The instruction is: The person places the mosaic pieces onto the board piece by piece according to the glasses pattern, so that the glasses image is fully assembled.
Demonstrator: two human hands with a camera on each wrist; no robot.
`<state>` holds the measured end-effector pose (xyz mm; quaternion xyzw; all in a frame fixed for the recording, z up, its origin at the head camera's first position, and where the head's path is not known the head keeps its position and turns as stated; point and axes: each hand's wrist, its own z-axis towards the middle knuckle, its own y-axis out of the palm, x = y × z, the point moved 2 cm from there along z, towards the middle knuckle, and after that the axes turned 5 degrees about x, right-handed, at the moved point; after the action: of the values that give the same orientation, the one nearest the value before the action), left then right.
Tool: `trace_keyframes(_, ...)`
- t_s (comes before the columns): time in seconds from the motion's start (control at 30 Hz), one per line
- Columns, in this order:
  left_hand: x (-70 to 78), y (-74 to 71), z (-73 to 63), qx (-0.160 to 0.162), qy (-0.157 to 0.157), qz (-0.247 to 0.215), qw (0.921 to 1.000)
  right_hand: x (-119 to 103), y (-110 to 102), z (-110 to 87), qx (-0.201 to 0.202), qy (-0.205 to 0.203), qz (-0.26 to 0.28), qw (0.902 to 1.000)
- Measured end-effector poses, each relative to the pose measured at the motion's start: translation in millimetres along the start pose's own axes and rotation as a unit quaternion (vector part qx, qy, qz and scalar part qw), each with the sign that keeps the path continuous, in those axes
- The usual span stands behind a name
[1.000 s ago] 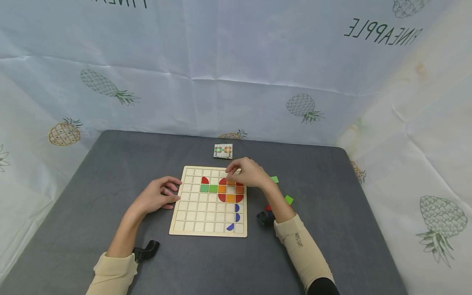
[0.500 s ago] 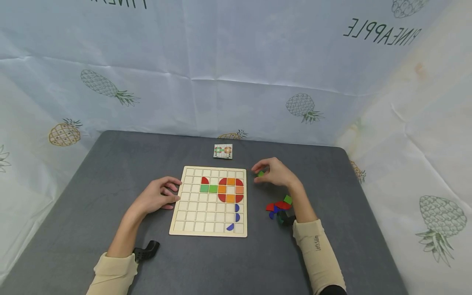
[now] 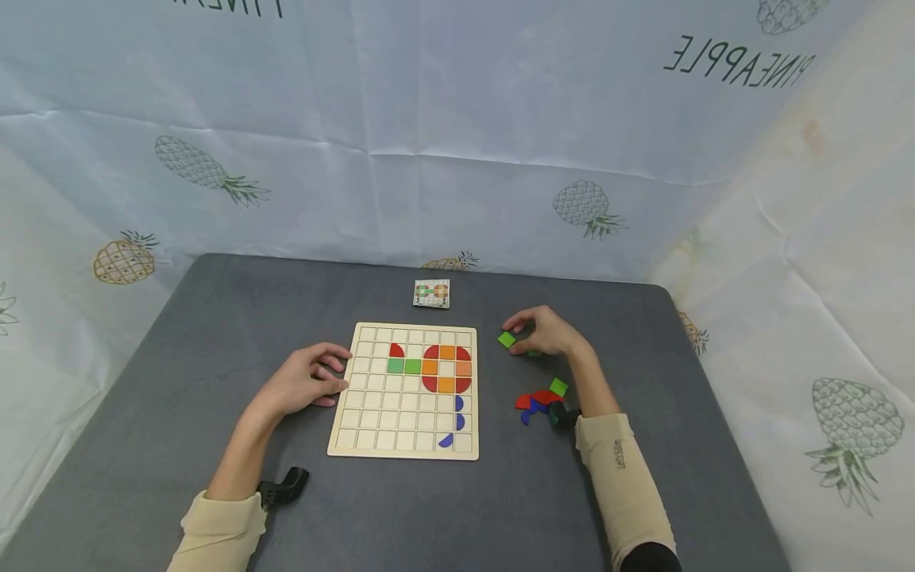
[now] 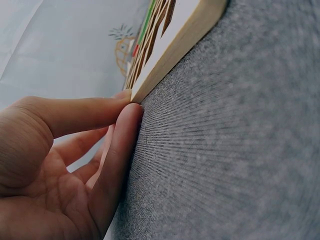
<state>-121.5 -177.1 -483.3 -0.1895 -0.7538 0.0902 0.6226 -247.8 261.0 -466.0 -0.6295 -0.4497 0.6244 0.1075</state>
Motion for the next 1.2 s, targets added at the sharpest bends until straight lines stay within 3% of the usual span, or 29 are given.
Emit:
trace_keyframes(0.5, -0.1, -0.5, -0.1, -0.003, -0.001, -0.001, 1.0000, 9.1, -4.1, 6.5, -0.011, -0.011, 0.008, 0.9999)
trace_keyframes(1.2, -1.9, -0.6, 0.5, -0.002, 0.003, -0.003, 1.0000, 8.9, -1.3, 5.7, 0.006, -0.023, 0.006, 0.9997)
